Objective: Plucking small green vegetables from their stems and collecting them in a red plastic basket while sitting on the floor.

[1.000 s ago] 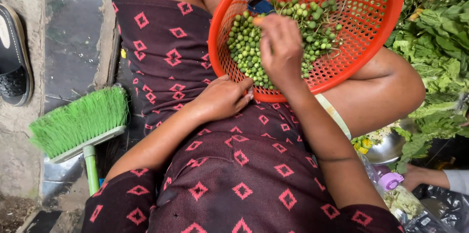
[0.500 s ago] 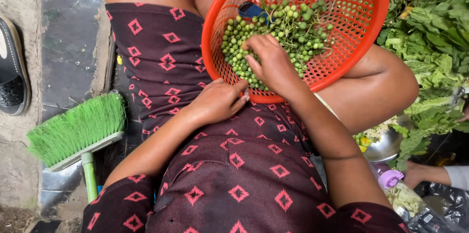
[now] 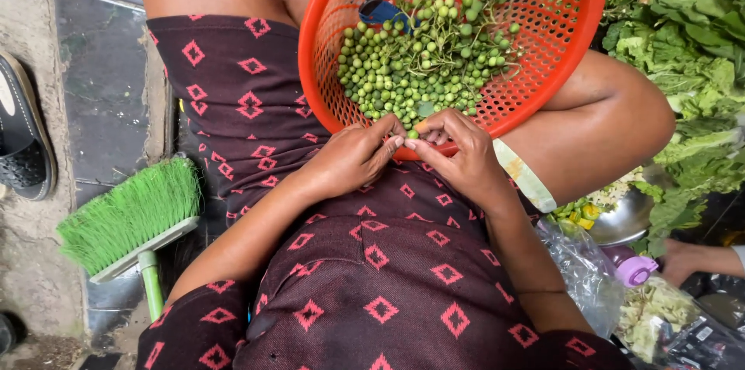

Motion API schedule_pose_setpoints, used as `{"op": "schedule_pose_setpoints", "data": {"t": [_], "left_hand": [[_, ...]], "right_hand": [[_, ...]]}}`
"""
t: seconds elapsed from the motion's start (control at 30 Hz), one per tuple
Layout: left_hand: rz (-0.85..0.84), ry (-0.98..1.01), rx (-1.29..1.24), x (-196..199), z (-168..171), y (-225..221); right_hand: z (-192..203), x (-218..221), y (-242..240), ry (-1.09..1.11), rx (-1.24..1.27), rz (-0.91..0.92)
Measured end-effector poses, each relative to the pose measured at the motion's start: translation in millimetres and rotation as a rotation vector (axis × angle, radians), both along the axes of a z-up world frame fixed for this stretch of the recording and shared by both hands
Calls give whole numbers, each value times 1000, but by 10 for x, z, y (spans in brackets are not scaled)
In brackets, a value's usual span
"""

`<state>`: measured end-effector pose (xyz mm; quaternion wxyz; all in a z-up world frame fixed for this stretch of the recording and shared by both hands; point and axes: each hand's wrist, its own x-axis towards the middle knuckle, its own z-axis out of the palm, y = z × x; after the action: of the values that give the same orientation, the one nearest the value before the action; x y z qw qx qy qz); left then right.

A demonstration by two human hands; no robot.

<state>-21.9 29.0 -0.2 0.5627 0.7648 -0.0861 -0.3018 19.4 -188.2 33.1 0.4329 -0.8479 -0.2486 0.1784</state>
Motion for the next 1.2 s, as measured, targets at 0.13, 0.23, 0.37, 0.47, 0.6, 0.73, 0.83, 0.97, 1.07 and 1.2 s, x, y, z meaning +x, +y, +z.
{"op": "schedule_pose_setpoints", "data": {"t": [0.13,0.23,0.37,0.47,0.6,0.73,0.83,0.97,1.07,1.2], "left_hand": [[21,-12,-3,42,37,30],[28,19,-142,57,27,50],[9,126,-306,9,25,30],[-24,182,-411,-26,-3,8],[-110,163,-551,-33,32,33],[-160,23,-529,0,98,36],[-178,-7,-542,-4,79,26],[-238,-64,-459,-83,21,7],[-204,-185,-292,-72,-100,7],[-126,-36,-309,41,71,213]], "right_hand": [[-103,-43,-2,-46,46,-35],[-142,-80,-9,-51,83,-83],[17,-62,-22,53,47,22],[174,2,-33,79,23,155],[257,9,-80,32,39,268],[337,-21,-83,4,52,298],[339,-31,-102,44,19,360],[276,-94,-153,119,36,434],[326,-123,-165,244,95,503],[277,-105,-229,263,152,427]]}}
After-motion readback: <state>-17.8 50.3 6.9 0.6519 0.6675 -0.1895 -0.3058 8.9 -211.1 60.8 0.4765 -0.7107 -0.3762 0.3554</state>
